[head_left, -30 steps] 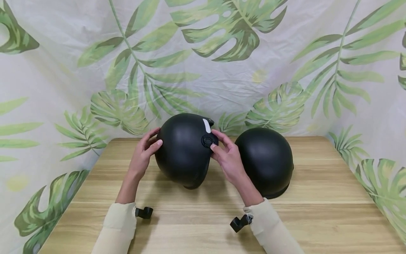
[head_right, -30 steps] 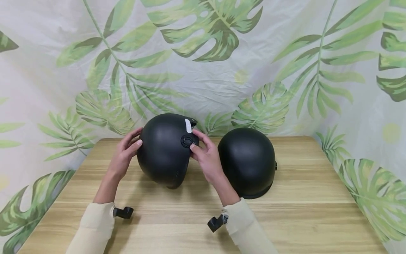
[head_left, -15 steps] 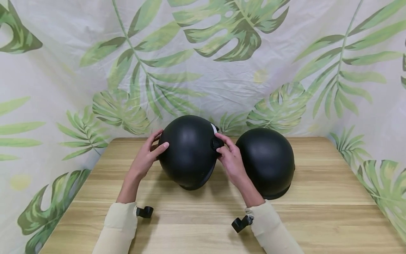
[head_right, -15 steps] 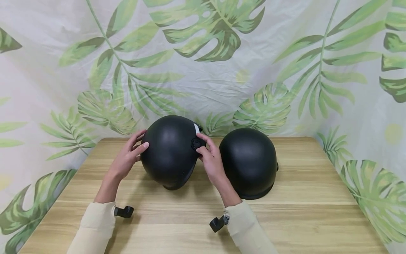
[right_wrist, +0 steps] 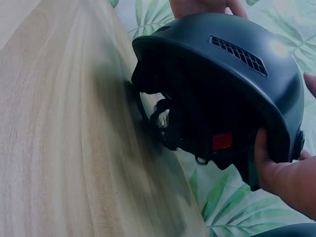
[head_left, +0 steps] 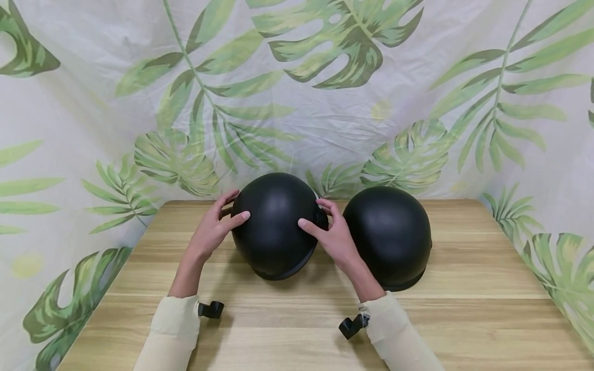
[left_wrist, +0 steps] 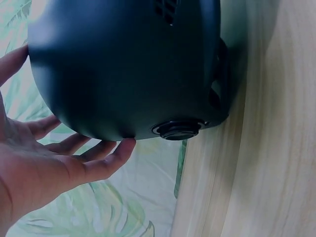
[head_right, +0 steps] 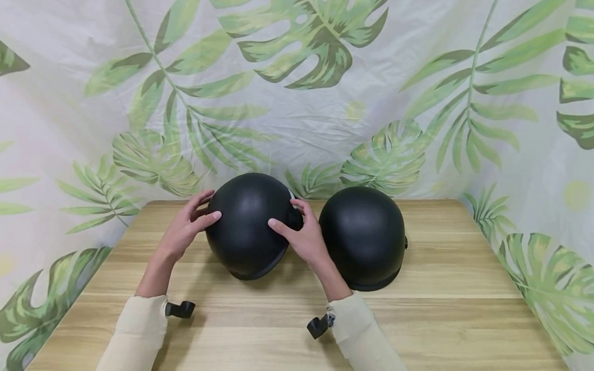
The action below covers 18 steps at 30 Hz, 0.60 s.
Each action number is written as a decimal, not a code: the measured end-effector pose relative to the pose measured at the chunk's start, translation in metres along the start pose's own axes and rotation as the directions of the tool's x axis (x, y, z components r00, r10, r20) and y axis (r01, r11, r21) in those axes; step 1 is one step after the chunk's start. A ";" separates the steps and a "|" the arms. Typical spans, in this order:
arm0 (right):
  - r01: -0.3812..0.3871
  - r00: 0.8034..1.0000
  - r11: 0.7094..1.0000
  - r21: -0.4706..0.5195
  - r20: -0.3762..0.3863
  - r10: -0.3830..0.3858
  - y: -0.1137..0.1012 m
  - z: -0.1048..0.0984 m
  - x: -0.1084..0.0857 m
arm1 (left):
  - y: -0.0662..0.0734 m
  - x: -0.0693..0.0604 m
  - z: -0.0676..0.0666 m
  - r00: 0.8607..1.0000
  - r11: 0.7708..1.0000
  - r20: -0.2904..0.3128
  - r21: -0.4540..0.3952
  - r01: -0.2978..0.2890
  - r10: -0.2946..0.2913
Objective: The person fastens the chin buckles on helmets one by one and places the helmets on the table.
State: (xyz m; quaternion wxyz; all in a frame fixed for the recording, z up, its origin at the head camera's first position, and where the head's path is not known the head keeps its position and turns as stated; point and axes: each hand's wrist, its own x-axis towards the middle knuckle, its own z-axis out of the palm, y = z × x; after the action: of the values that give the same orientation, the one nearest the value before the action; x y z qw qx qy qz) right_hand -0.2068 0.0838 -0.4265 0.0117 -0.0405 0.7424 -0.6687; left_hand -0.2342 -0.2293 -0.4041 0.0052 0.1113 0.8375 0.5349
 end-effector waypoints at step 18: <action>-0.084 0.993 0.973 -0.217 0.060 0.099 -0.005 -0.006 -0.002 | -0.003 0.001 0.000 0.999 0.998 0.034 0.059 -0.006 0.004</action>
State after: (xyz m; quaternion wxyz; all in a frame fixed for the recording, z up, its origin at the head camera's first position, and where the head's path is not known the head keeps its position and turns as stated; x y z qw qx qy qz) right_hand -0.2046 0.0898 -0.4215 0.0641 -0.0306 0.8101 -0.5819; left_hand -0.2353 -0.2306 -0.4062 0.0148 0.1227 0.8526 0.5078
